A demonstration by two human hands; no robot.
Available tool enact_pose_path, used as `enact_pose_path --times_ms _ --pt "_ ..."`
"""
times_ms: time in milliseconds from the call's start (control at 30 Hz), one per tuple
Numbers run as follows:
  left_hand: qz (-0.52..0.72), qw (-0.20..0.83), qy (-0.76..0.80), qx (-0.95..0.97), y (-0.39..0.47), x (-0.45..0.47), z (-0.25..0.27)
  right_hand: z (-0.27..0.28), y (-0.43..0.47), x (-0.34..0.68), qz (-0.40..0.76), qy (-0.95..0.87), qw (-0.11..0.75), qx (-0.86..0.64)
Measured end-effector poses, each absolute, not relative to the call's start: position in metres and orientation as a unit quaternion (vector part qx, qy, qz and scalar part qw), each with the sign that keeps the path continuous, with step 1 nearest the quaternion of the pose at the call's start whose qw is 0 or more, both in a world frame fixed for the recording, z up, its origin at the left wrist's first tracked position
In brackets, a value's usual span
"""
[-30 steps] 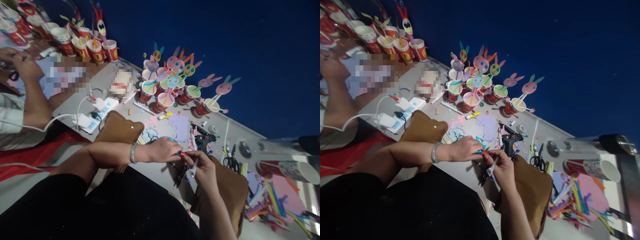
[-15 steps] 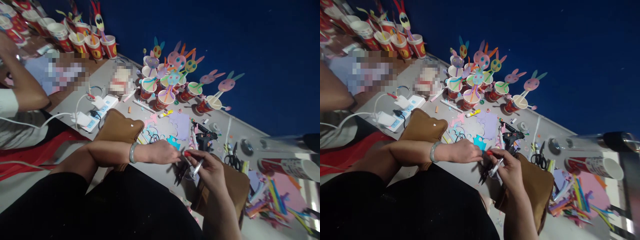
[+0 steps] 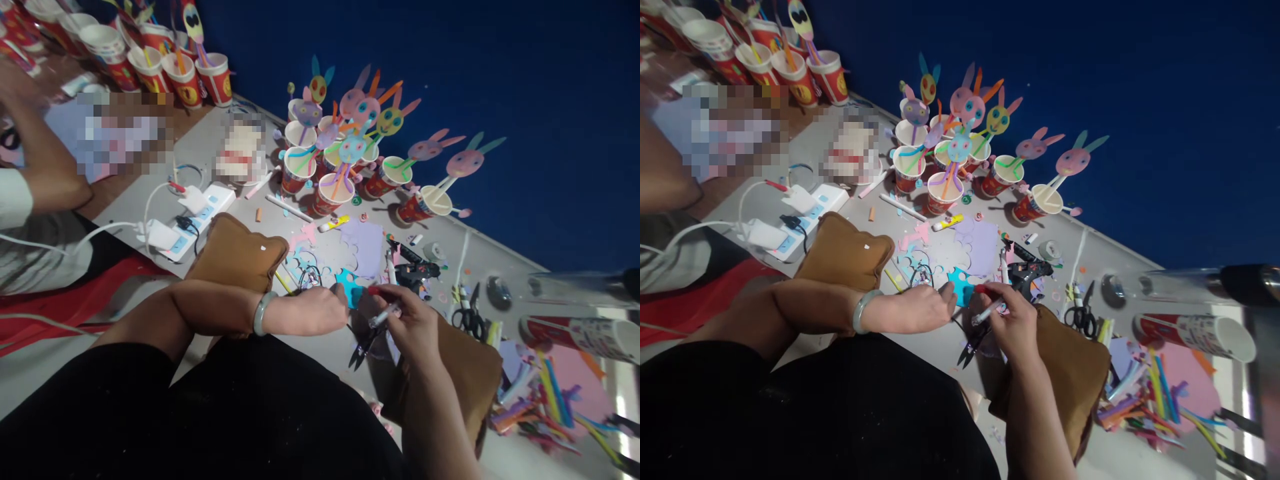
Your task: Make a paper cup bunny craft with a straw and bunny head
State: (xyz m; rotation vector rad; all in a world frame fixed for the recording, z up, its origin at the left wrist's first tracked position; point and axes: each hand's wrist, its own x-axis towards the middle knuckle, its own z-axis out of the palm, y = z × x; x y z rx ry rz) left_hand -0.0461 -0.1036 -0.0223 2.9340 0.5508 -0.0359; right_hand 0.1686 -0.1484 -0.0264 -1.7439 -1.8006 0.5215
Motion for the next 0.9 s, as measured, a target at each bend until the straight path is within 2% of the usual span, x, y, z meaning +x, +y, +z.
enact_pose_path --times_ms 300,667,900 --pt "-0.020 0.067 0.180 0.981 -0.107 -0.046 -0.025 -0.040 -0.128 0.147 0.211 -0.728 0.252 -0.602" --pt "0.025 0.186 0.241 0.952 -0.108 -0.046 -0.027 -0.052 -0.119 0.143 0.207 -0.753 0.220 -0.585" --pt "-0.010 0.170 0.203 0.964 -0.107 -0.046 -0.024 -0.051 -0.119 0.143 0.199 -0.765 0.225 -0.570"
